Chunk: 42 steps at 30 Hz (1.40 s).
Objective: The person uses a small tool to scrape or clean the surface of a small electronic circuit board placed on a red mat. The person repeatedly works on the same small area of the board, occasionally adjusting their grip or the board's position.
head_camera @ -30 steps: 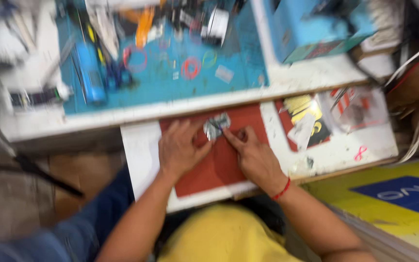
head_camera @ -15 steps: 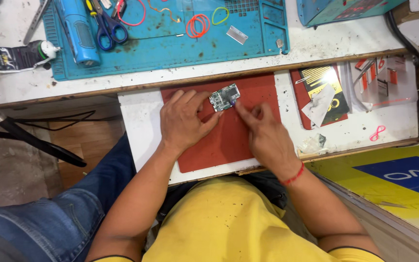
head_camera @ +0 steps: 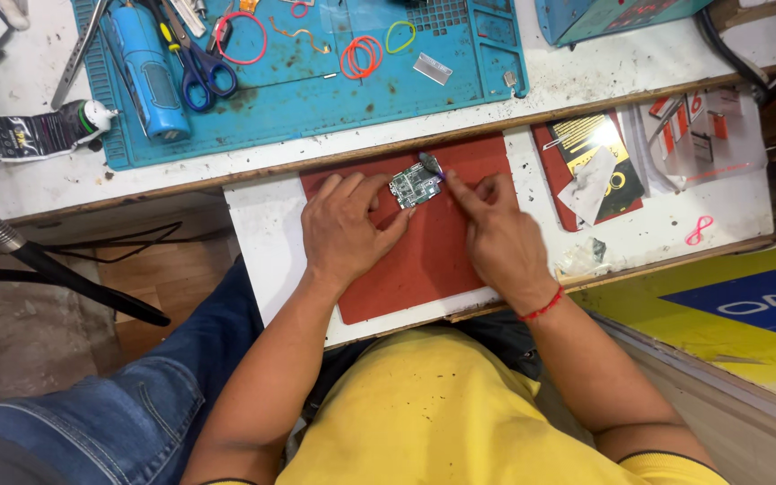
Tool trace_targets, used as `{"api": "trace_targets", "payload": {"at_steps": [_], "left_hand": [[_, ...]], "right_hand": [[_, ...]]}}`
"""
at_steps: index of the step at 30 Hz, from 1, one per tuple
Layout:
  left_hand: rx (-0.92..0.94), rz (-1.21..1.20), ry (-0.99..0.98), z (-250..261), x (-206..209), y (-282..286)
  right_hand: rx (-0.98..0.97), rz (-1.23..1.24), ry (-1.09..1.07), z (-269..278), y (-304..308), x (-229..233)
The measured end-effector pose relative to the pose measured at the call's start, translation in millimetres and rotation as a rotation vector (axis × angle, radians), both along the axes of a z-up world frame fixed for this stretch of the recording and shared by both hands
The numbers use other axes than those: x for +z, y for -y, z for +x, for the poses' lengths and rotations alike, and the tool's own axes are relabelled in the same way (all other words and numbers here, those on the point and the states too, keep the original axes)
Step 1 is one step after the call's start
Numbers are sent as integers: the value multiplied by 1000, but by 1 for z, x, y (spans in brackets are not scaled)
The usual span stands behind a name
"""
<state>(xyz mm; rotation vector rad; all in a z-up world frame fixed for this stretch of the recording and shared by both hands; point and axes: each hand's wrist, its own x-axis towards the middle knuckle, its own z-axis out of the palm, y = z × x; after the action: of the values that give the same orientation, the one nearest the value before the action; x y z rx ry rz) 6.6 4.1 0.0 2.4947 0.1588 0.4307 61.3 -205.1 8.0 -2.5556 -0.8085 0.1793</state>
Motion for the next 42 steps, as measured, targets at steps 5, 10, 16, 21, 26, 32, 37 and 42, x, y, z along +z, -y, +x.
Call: {"api": "trace_targets", "payload": {"at_steps": [5, 10, 16, 21, 26, 32, 37, 42], "left_hand": [[-11, 7, 15, -1, 0, 0], [-13, 3, 15, -2, 0, -1], [-38, 79, 182, -2, -3, -3], [-3, -19, 26, -3, 4, 0], [-2, -13, 47, -5, 3, 0], [-10, -3, 59, -4, 4, 0], [-11, -16, 13, -1, 6, -1], [-13, -31, 6, 1, 5, -1]], "right_hand": [[84, -9, -52, -14, 11, 0], [-11, 22, -76, -17, 11, -3], [-1, 42, 11, -20, 8, -1], [-7, -8, -67, -7, 5, 2], [22, 75, -32, 0, -1, 0], [-37, 62, -17, -5, -6, -4], [-12, 145, 34, -11, -2, -12], [44, 339, -74, 2, 13, -16]]}}
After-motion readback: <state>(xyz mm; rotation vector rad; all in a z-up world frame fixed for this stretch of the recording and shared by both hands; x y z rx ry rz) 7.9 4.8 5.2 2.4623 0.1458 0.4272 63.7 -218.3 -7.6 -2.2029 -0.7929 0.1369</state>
